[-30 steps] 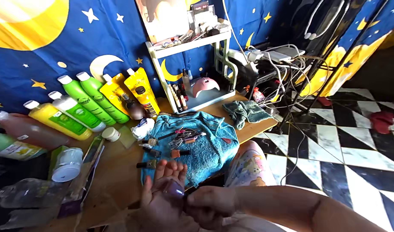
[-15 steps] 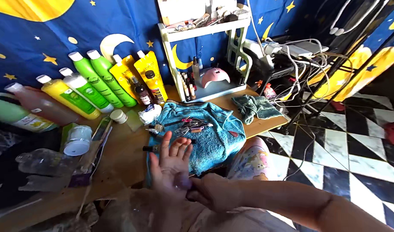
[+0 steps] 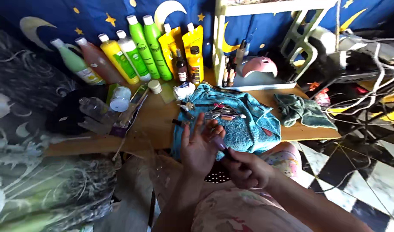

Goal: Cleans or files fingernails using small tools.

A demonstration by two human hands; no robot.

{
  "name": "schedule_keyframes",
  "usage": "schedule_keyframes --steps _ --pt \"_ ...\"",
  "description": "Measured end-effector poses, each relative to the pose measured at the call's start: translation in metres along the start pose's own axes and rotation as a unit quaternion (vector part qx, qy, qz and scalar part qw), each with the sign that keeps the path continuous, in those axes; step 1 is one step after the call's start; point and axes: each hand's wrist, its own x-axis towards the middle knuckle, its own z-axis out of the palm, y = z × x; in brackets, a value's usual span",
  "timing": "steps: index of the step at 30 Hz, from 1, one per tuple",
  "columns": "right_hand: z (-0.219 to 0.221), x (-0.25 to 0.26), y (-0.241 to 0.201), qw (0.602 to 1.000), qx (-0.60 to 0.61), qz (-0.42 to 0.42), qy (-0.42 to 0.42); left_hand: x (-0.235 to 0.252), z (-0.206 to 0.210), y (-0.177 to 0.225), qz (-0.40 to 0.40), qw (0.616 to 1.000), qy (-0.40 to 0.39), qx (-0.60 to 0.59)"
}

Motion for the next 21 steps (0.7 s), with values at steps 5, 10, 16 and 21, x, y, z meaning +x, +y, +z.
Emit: schedule_keyframes --steps 5,10,16,21 --pt "0.005 0.004 0.001 0.973 -0.208 -0.034 0.097 0.000 0.008 0.000 0.018 0.997 0.009 0.077" --pt "0.049 -0.005 -0.009 0.775 -0.448 -0.381 0.230 0.004 -0.001 0.003 0.062 0.991 0.029 0.115" --pt "0.018 0.017 0.016 0.697 -0.676 -0.078 0.226 0.004 -0.005 0.001 0.074 0.984 0.006 0.162" --pt "0.000 0.000 -0.073 0.568 -0.738 -0.114 0.346 0.018 -0.040 0.024 0.178 0.915 0.148 0.330"
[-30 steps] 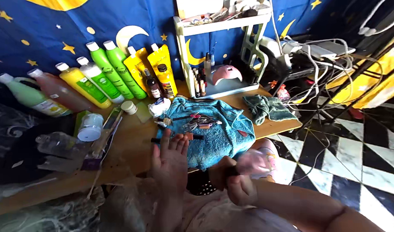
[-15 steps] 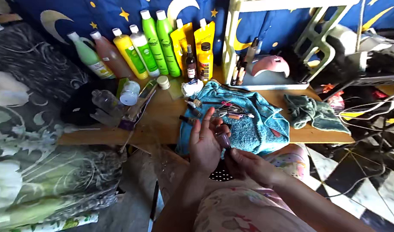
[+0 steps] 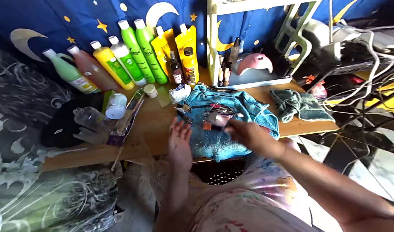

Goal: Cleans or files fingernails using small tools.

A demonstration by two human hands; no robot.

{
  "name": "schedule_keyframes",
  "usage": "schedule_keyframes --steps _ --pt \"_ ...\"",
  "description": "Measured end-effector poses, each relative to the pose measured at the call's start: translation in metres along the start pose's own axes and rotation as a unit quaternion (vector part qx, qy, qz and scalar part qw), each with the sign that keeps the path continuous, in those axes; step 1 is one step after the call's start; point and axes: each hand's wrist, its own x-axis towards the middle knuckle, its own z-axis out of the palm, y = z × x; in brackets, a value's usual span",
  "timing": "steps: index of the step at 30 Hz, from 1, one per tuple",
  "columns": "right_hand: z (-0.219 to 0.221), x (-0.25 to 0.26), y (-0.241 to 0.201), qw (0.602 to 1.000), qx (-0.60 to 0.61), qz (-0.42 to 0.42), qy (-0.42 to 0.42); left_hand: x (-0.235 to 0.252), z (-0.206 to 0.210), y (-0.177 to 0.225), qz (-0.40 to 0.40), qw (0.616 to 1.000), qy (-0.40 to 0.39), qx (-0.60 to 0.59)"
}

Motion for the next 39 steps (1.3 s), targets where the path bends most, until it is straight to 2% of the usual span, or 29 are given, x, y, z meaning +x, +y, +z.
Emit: schedule_keyframes --steps 3,6,8,10,13,17,21,29,33,36,38,39 --pt "-0.050 0.046 0.049 0.989 -0.089 0.022 0.112 0.036 -0.042 -0.008 0.067 0.973 0.074 0.206" --pt "-0.087 0.093 0.088 0.974 -0.161 0.112 0.110 0.058 -0.078 -0.019 0.115 0.920 0.101 0.360" --pt "-0.099 0.124 0.108 0.964 -0.179 0.177 0.086 0.062 -0.085 -0.024 0.122 0.889 0.110 0.428" --pt "-0.101 0.153 0.130 0.959 -0.179 0.204 0.087 0.063 -0.082 -0.024 0.132 0.874 0.110 0.454" --pt "-0.094 0.193 0.159 0.958 -0.167 0.223 0.068 0.065 -0.085 -0.028 0.148 0.877 0.117 0.442" --pt "-0.088 0.224 0.148 0.949 -0.155 0.274 0.018 0.065 -0.088 -0.032 0.161 0.876 0.136 0.435" --pt "-0.075 0.243 0.160 0.952 -0.089 0.285 0.062 0.067 -0.089 -0.033 0.156 0.873 0.125 0.445" --pt "-0.065 0.237 0.183 0.968 -0.032 0.232 0.093 0.064 -0.087 -0.032 0.157 0.879 0.130 0.431" --pt "-0.064 0.213 0.158 0.967 -0.029 0.188 0.168 0.060 -0.088 -0.029 0.145 0.883 0.134 0.426" --pt "-0.050 0.183 0.118 0.965 -0.047 0.078 0.245 0.058 -0.088 -0.026 0.133 0.885 0.136 0.425" --pt "-0.029 0.163 0.097 0.974 -0.019 -0.009 0.226 0.059 -0.089 -0.027 0.140 0.888 0.139 0.416" --pt "-0.016 0.155 0.087 0.981 -0.002 -0.035 0.189 0.059 -0.090 -0.027 0.144 0.891 0.138 0.408"
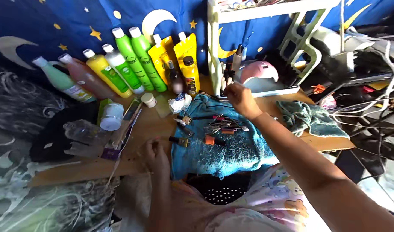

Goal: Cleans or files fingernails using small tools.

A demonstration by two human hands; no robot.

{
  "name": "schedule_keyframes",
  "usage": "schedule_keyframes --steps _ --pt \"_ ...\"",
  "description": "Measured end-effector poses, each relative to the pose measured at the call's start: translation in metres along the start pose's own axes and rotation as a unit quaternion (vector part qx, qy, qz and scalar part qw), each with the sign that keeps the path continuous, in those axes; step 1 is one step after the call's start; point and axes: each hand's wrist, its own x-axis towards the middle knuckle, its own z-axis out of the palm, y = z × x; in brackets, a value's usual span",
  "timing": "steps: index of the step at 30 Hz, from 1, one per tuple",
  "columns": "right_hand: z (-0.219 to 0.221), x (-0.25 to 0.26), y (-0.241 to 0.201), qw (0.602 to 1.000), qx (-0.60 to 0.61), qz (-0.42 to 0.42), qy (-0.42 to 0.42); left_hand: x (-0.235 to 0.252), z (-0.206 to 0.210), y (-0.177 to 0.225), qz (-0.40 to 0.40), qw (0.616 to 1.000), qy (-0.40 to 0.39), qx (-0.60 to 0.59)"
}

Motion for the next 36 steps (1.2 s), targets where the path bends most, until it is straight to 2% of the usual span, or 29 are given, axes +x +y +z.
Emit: schedule_keyframes --steps 4,7,12,15,18,21,23,25,27,28,30,33,35,36 --pt "0.042 -0.028 -0.043 0.985 0.023 -0.031 -0.170 0.000 0.001 -0.003 0.011 1.000 0.010 -0.025" --pt "0.072 -0.030 -0.070 0.966 -0.008 -0.051 -0.251 -0.001 0.000 -0.004 0.017 0.999 0.027 -0.034" --pt "0.107 -0.025 -0.099 0.943 -0.051 0.056 -0.324 -0.001 -0.003 -0.008 0.017 1.000 0.018 -0.010" --pt "0.107 -0.025 -0.097 0.949 -0.036 0.092 -0.301 -0.001 -0.001 -0.008 0.017 1.000 0.016 -0.018" --pt "0.088 -0.035 -0.097 0.959 0.012 0.105 -0.261 -0.002 -0.003 -0.007 0.028 0.999 0.014 -0.014" --pt "0.062 -0.066 -0.109 0.967 0.130 0.086 -0.201 -0.014 -0.001 0.004 0.098 0.995 -0.009 -0.020" --pt "0.048 -0.091 -0.119 0.951 0.238 0.090 -0.173 -0.034 0.014 0.024 0.139 0.985 -0.054 -0.085" --pt "0.045 -0.116 -0.122 0.933 0.317 0.091 -0.143 -0.066 0.033 0.056 0.104 0.973 -0.111 -0.172" --pt "0.043 -0.138 -0.121 0.924 0.354 0.073 -0.121 -0.095 0.048 0.083 0.037 0.965 -0.146 -0.212" --pt "0.040 -0.146 -0.119 0.928 0.351 0.055 -0.113 -0.104 0.050 0.090 0.011 0.964 -0.157 -0.213" --pt "0.024 -0.155 -0.114 0.945 0.306 0.018 -0.112 -0.111 0.048 0.089 0.016 0.968 -0.182 -0.173" --pt "-0.009 -0.165 -0.110 0.990 0.122 -0.024 -0.063 -0.107 0.034 0.088 0.086 0.958 -0.254 -0.105" --pt "-0.021 -0.171 -0.106 0.995 0.031 -0.087 -0.021 -0.106 0.028 0.090 0.129 0.936 -0.313 -0.094" --pt "-0.024 -0.174 -0.104 0.993 0.005 -0.114 -0.027 -0.106 0.026 0.090 0.159 0.925 -0.333 -0.087"
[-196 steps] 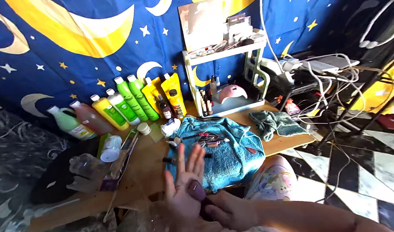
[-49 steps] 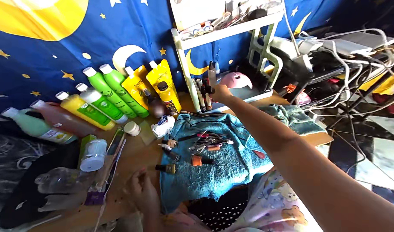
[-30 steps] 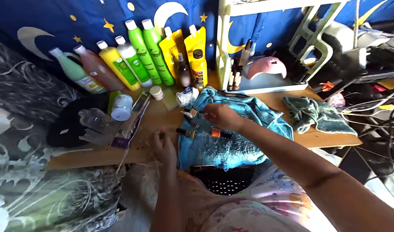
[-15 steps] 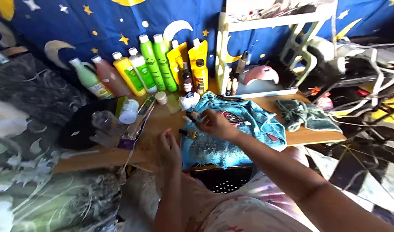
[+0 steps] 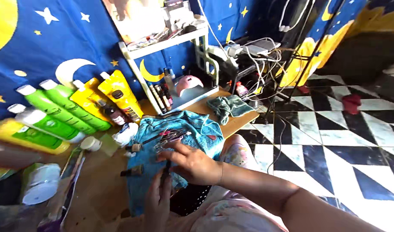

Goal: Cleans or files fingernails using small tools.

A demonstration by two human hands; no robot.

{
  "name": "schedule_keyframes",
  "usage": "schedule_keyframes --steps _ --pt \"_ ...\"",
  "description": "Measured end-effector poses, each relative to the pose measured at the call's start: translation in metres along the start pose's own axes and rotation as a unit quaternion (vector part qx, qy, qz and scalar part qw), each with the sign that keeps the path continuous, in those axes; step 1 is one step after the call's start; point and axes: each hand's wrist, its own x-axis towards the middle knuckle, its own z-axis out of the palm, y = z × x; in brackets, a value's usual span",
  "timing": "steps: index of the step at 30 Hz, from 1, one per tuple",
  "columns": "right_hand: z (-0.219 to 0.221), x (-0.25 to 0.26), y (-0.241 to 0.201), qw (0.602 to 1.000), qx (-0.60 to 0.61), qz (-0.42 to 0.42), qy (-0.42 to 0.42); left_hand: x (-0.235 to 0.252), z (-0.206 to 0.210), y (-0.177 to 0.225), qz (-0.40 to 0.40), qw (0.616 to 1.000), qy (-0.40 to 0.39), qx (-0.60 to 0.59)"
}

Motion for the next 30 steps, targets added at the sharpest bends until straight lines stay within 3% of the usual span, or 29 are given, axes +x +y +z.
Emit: schedule_keyframes --steps 3,6,8,9,11,13,14,15,16,18,19,20,23,25,27,28,30 --pt "0.003 -0.015 -0.003 0.997 -0.016 0.005 -0.081 0.001 -0.007 0.014 0.076 0.996 -0.014 0.034" --pt "0.001 -0.024 -0.013 0.984 0.084 0.042 -0.150 0.006 -0.019 0.033 0.119 0.991 0.041 0.035" --pt "-0.009 -0.024 -0.030 0.981 0.108 0.019 -0.158 0.010 -0.026 0.040 0.150 0.986 0.071 -0.019" --pt "-0.017 -0.024 -0.039 0.985 0.113 -0.017 -0.126 0.012 -0.028 0.041 0.156 0.980 0.075 -0.096" --pt "-0.039 -0.019 -0.059 0.981 0.156 -0.118 0.018 0.019 -0.032 0.049 0.118 0.934 0.071 -0.329" --pt "-0.053 -0.017 -0.079 0.936 0.243 -0.193 0.165 0.020 -0.036 0.063 0.036 0.874 0.082 -0.478" --pt "-0.048 -0.020 -0.082 0.912 0.288 -0.213 0.197 0.020 -0.038 0.067 0.001 0.853 0.088 -0.515" --pt "-0.035 -0.024 -0.081 0.903 0.312 -0.224 0.190 0.020 -0.038 0.067 -0.019 0.841 0.093 -0.533" --pt "-0.018 -0.031 -0.075 0.922 0.290 -0.214 0.143 0.019 -0.036 0.068 -0.028 0.830 0.093 -0.549" --pt "0.004 -0.039 -0.068 0.974 0.174 -0.132 -0.060 0.017 -0.030 0.072 -0.025 0.812 0.089 -0.576" --pt "0.007 -0.037 -0.069 0.976 0.157 -0.092 -0.124 0.016 -0.030 0.070 -0.014 0.800 0.072 -0.595" --pt "0.005 -0.034 -0.072 0.977 0.154 -0.091 -0.112 0.015 -0.031 0.066 -0.001 0.797 0.049 -0.602" --pt "-0.010 -0.026 -0.073 0.959 0.214 -0.171 0.067 0.013 -0.034 0.061 0.002 0.802 0.049 -0.595" --pt "0.003 -0.031 -0.063 0.960 0.219 -0.170 0.039 0.013 -0.036 0.066 0.006 0.798 0.053 -0.600" --pt "0.013 -0.033 -0.061 0.978 0.141 -0.117 -0.095 0.014 -0.036 0.073 0.013 0.788 0.063 -0.612" --pt "0.011 -0.032 -0.063 0.978 0.132 -0.115 -0.117 0.015 -0.037 0.072 0.006 0.795 0.074 -0.602" --pt "0.000 -0.027 -0.067 0.972 0.151 -0.177 -0.026 0.015 -0.039 0.062 -0.005 0.822 0.085 -0.563"
